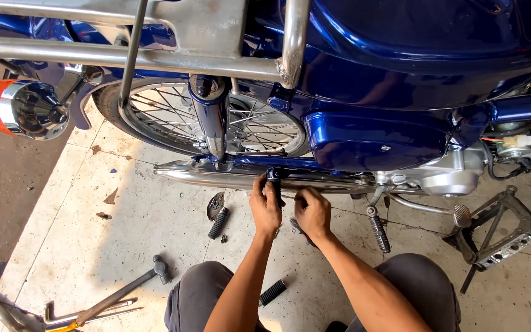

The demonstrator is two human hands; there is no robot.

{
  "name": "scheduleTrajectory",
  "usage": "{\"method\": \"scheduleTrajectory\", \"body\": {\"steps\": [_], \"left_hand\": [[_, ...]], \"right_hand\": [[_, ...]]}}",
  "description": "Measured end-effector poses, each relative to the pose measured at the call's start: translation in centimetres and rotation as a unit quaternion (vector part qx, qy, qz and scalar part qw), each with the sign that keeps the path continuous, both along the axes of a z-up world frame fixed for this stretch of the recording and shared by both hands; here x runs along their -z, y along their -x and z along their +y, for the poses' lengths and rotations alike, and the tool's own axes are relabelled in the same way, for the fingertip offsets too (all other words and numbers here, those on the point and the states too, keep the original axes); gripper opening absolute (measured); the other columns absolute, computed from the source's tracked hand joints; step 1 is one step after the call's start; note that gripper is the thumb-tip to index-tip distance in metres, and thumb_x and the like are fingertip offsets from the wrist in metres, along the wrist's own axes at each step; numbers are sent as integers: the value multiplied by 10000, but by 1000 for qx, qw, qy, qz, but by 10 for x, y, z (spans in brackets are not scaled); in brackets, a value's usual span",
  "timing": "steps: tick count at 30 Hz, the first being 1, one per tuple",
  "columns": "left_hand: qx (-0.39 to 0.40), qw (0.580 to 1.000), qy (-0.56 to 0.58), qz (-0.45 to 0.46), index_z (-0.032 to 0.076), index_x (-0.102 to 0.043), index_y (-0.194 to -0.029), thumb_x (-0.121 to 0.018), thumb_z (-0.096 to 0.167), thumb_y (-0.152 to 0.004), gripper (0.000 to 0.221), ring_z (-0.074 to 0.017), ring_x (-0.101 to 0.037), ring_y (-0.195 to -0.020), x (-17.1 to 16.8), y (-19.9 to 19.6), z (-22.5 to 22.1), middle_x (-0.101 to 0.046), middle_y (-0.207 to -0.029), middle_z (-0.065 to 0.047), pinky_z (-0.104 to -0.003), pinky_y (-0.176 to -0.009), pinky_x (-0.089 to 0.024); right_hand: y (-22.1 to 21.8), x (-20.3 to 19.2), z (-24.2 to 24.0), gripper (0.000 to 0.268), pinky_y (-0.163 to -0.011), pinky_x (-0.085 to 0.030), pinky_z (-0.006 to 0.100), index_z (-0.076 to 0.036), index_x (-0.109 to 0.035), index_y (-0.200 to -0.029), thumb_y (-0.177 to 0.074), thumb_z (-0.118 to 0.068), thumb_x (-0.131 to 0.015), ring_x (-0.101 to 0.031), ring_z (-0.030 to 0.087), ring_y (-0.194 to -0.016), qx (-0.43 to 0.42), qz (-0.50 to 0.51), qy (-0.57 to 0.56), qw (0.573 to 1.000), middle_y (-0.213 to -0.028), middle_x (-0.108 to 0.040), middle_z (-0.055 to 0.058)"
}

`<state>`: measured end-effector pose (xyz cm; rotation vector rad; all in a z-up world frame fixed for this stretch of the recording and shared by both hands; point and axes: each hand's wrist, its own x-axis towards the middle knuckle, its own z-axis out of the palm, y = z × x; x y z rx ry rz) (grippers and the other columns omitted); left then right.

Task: Installing a passenger footrest on a motorcycle using pliers and a hammer

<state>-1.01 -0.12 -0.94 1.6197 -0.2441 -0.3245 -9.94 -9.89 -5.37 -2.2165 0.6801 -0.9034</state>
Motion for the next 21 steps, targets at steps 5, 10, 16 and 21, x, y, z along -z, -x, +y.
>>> {"method": "scheduleTrajectory", "body": {"steps": [5,10,16,21], "left_hand": [[65,995,-64,30,28,-585,-1316,-447,322,-1050,420,-277,-748,-586,-13,-11,11,-756,-819,-177,-379,-545,-613],[128,982,-135,18,72,-582,-1377,-481,471,-1042,530,-319,-778,-724,-24,-23,24,-777,-825,-139,-458,-709,-599],[149,976,-157,-14,68,-578,-1396,-523,458,-1039,531,-485,-704,-1028,-22,-30,28,-756,-1122,-225,-583,-904,-538],[159,979,-119,37,95,-569,-1405,-548,458,-1022,527,-479,-705,-1042,-34,-33,27,-750,-1152,-215,-573,-928,-545]], "right_hand": [[22,60,31,210,-742,-617,446,-131,-740,-1008,-875,-46,-600,-737,324,-842,-209,313,-33,926,-939,-728,85],[37,136,44,201,-747,-630,471,-144,-751,-1061,-903,-132,-628,-742,349,-900,-219,421,-47,879,-1029,-716,103],[43,168,50,236,-776,-644,428,-146,-719,-1157,-938,-120,-636,-752,302,-946,-46,436,-80,895,-1075,-689,80],[51,214,42,218,-794,-645,430,-284,-739,-1151,-950,-272,-654,-751,273,-972,-36,439,-82,894,-1104,-694,12]]}}
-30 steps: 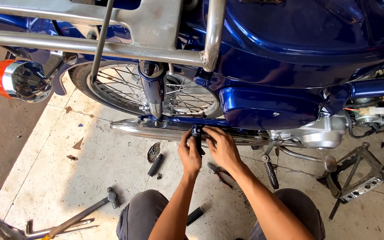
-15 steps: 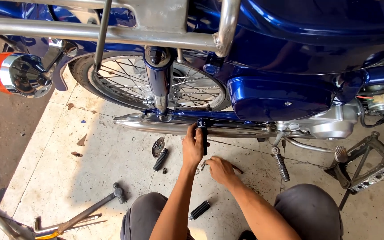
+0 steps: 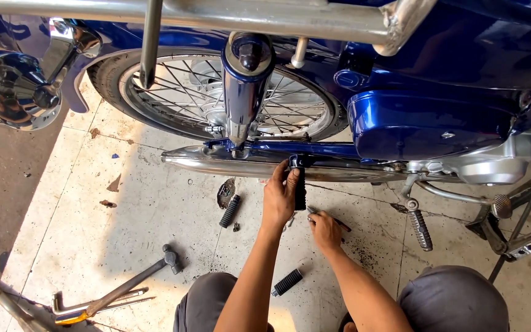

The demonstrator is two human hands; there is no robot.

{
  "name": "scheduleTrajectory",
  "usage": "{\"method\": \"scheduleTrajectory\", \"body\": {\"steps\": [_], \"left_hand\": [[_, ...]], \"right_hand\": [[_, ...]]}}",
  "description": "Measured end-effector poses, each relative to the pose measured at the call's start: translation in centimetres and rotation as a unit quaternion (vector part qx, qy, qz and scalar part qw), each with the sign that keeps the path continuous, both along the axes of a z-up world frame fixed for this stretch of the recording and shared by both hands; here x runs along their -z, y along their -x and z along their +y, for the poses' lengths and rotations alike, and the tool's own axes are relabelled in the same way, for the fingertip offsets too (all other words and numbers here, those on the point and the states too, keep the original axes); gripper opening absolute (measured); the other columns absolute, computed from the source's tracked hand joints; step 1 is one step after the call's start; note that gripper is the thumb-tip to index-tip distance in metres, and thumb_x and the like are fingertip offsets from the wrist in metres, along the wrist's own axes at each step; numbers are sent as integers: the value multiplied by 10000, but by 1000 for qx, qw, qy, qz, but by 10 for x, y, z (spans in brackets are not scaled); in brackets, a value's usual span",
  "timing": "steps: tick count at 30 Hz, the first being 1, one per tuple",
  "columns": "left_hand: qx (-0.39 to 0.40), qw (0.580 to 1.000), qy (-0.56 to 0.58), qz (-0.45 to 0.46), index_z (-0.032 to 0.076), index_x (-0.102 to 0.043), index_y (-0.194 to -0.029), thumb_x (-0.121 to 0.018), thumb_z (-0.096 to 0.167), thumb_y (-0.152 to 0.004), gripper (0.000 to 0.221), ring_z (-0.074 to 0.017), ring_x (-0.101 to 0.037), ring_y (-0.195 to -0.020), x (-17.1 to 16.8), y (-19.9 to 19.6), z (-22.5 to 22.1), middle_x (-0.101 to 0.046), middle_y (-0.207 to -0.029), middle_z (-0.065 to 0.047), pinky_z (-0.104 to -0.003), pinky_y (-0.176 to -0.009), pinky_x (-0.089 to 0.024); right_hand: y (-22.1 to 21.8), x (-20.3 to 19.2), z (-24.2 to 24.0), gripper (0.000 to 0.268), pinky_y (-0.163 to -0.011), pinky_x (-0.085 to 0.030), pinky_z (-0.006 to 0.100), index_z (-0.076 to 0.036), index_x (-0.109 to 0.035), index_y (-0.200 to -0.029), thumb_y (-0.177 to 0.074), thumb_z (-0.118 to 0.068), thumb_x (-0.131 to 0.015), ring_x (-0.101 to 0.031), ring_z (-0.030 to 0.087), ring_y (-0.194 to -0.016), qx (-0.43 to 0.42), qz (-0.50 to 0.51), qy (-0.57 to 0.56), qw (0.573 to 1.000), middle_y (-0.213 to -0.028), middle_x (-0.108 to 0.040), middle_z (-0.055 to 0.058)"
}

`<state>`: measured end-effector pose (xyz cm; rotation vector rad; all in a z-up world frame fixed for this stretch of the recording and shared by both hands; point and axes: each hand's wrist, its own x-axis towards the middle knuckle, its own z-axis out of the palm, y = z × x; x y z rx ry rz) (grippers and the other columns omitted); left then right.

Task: Installing a passenger footrest on a motorcycle using pliers and a hammer

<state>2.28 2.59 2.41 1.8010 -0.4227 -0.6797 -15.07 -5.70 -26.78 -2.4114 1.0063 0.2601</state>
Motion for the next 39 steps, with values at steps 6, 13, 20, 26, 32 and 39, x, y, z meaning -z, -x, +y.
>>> {"method": "scheduleTrajectory", "body": {"steps": [6,13,20,26,32,39], "left_hand": [[3,1000,5,6,106,-592,-1375,-590,456,-1009,507,-476,-708,-1032,11,-8,1,-755,-1136,-216,-562,-914,-562],[4,997,52,54,78,-617,-1328,-651,459,-988,513,-461,-718,-1041,34,-18,1,-756,-1116,-227,-507,-867,-594],[33,995,57,69,108,-646,-1281,-722,487,-954,506,-359,-749,-921,64,-36,2,-753,-1110,-165,-392,-665,-614],[24,1000,-8,-7,119,-732,-1185,-708,567,-927,517,-370,-763,-894,26,-42,20,-780,-1003,-143,-484,-768,-610],[35,998,43,30,165,-819,-1039,-805,373,-879,262,-148,-674,-548,-22,-41,40,-714,-626,-49,-283,-618,-561],[60,995,55,-65,120,-786,-923,-747,224,-907,113,-277,-715,-573,-6,-46,42,-711,-614,-78,-364,-669,-572]], "right_hand": [[-15,-9,5,131,-758,-644,466,-189,-739,-1052,-945,-198,-662,-749,324,-932,16,9,15,1000,-1040,-692,50],[-34,-51,2,61,-691,-635,493,-105,-719,-884,-908,-100,-663,-756,417,-857,51,-48,-44,997,-869,-731,135],[-71,-208,-36,65,-664,-607,481,-85,-736,-796,-790,-72,-672,-762,383,-740,15,-63,-75,995,-741,-738,155],[-67,-337,-5,176,-709,-624,395,-21,-799,-1049,-898,-11,-708,-744,313,-804,126,-348,-111,922,-854,-768,237],[-89,-314,11,294,-712,-637,335,-7,-737,-1183,-893,41,-731,-717,211,-801,140,-439,-189,867,-982,-773,215],[-98,-305,18,229,-690,-632,306,-54,-748,-1146,-923,-7,-738,-727,196,-801,156,-459,-187,855,-995,-780,190]]}}
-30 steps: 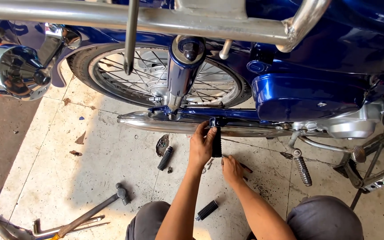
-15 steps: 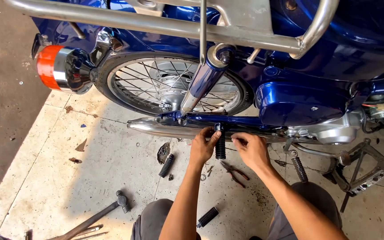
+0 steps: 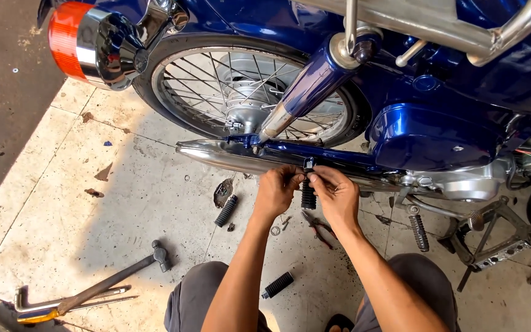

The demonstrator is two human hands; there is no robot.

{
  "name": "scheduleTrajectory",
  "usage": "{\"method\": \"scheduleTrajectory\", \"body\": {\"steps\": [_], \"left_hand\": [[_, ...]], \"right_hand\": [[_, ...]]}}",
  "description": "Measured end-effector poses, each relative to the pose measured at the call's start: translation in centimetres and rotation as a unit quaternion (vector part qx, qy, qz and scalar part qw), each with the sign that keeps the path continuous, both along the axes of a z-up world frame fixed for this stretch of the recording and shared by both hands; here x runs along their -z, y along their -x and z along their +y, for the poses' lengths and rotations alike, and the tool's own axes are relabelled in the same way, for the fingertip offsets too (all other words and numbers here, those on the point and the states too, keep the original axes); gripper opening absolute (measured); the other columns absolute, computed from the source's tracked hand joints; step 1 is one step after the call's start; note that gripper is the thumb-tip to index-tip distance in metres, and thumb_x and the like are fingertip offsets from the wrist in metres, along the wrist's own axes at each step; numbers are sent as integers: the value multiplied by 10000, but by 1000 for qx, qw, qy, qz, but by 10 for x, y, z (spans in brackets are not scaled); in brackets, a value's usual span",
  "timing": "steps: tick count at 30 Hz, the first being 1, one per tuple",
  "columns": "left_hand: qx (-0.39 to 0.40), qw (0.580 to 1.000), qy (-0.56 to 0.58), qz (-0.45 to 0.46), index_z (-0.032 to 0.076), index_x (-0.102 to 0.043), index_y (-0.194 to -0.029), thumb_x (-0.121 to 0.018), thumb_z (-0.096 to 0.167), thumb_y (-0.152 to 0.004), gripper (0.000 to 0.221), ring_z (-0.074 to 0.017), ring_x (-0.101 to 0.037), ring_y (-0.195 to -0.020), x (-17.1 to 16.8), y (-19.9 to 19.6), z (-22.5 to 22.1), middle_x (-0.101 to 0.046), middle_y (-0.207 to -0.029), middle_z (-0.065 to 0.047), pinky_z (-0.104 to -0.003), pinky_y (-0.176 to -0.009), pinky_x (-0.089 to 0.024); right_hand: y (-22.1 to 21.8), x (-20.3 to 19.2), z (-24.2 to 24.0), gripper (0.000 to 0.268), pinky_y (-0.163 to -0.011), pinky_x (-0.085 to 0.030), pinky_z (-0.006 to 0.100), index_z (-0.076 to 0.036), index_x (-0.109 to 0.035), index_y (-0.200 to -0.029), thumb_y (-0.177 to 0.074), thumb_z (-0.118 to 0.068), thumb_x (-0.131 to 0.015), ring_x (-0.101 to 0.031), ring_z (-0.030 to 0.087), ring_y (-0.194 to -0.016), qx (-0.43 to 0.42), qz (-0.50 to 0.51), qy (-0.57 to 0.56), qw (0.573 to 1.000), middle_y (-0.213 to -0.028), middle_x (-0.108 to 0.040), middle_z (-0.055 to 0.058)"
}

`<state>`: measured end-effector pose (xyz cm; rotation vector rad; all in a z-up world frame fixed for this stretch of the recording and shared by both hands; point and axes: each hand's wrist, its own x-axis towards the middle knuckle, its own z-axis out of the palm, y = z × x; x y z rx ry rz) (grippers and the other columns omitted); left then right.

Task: Installing a passenger footrest on a motorcycle using pliers and a hammer

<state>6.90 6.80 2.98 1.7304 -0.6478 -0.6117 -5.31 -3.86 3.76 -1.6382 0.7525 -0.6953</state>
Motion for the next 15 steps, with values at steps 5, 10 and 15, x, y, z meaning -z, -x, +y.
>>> {"method": "scheduleTrajectory", "body": {"steps": [5,10,15], "left_hand": [[-78,997,-5,27,63,-751,-924,-684,202,-937,154,-254,-693,-574,20,4,-8,-697,-607,-81,-351,-657,-559],[-97,994,-26,30,74,-774,-904,-687,177,-892,135,-226,-715,-574,22,4,-26,-719,-638,-87,-342,-656,-570],[-68,985,-159,-14,201,-824,-939,-730,277,-776,202,-332,-768,-872,43,-16,-49,-790,-823,-60,-433,-804,-612]], "right_hand": [[17,114,10,147,-514,-565,284,-62,-747,-1054,-925,-62,-676,-665,183,-628,162,117,-51,978,-830,-739,142],[26,275,31,134,-732,-639,351,-349,-806,-942,-845,-406,-732,-772,182,-806,-2,432,81,898,-851,-782,-86],[-1,292,37,148,-756,-602,420,-218,-799,-909,-828,-274,-688,-718,271,-841,-63,463,193,863,-801,-703,31]]}}
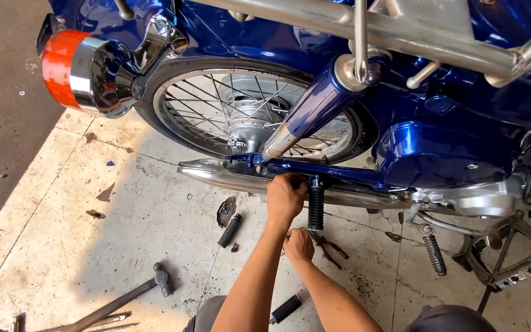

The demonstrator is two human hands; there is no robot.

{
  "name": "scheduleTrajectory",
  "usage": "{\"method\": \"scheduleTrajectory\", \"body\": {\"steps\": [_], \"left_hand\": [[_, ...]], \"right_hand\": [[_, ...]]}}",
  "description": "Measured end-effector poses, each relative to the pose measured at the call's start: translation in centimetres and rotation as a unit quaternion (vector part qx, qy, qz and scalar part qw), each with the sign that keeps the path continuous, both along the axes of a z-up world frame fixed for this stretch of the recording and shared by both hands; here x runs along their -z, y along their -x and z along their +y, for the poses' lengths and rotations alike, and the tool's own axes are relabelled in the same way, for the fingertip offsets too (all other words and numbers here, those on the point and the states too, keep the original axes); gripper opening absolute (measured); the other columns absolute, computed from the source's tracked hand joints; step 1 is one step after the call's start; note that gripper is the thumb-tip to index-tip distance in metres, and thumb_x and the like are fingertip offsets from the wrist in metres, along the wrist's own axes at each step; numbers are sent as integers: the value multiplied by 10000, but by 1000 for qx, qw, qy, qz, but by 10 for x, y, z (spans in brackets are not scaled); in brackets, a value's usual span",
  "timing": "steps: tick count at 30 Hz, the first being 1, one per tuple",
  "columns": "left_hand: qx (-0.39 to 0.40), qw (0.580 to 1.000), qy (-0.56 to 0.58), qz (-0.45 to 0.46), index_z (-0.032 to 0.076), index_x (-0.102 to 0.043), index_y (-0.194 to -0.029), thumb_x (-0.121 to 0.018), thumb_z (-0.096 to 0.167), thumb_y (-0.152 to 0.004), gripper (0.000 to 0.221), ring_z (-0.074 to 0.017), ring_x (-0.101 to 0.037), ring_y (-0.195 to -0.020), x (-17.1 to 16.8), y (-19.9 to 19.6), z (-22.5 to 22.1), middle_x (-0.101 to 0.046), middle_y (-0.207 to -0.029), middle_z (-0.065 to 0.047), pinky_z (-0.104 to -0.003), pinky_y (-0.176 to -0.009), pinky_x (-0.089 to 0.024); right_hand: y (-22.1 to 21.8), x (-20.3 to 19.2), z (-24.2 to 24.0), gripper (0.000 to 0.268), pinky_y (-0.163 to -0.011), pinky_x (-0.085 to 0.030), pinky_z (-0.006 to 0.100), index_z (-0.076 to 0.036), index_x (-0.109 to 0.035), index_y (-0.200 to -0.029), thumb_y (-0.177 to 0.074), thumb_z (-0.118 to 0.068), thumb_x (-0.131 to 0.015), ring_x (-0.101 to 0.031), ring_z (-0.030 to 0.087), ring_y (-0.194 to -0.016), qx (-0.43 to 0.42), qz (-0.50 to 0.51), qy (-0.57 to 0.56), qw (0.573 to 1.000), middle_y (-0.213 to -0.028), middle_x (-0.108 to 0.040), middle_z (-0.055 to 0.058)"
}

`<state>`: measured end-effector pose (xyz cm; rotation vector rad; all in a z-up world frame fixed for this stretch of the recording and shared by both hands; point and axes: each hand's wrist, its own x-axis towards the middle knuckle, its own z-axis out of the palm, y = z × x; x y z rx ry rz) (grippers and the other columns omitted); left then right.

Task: Installing a passenger footrest on a motorcycle using pliers and a hammer

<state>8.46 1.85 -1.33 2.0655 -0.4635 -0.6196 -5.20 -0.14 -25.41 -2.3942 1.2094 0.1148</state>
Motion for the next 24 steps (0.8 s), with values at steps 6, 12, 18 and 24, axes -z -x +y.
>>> {"method": "scheduleTrajectory", "body": {"steps": [6,12,18,24], "left_hand": [[-18,1000,11,21,134,-823,-962,-699,206,-788,225,-384,-756,-902,-34,5,4,-790,-845,-118,-479,-812,-595],[-10,999,15,50,214,-828,-944,-707,233,-769,214,-346,-758,-894,-11,-2,0,-780,-787,-74,-450,-803,-603],[28,996,41,80,213,-824,-970,-687,208,-790,226,-280,-769,-742,7,-7,-2,-723,-609,-39,-400,-762,-614],[33,990,59,124,222,-815,-1022,-674,235,-798,264,-245,-767,-733,23,-8,1,-723,-626,-50,-404,-786,-601]], "right_hand": [[-2,0,18,143,-795,-605,465,-150,-742,-954,-878,-218,-641,-700,320,-906,12,29,-16,999,-895,-657,72],[-2,-8,24,140,-834,-609,510,-82,-685,-999,-928,-162,-595,-682,369,-972,7,58,-32,998,-989,-612,114],[3,-19,35,139,-872,-612,555,-14,-628,-1043,-977,-106,-549,-664,418,-1038,11,76,-38,996,-1083,-567,155],[4,-29,37,177,-927,-596,538,-49,-640,-1078,-976,-119,-513,-672,400,-1059,4,88,-44,995,-1119,-579,129]]}}
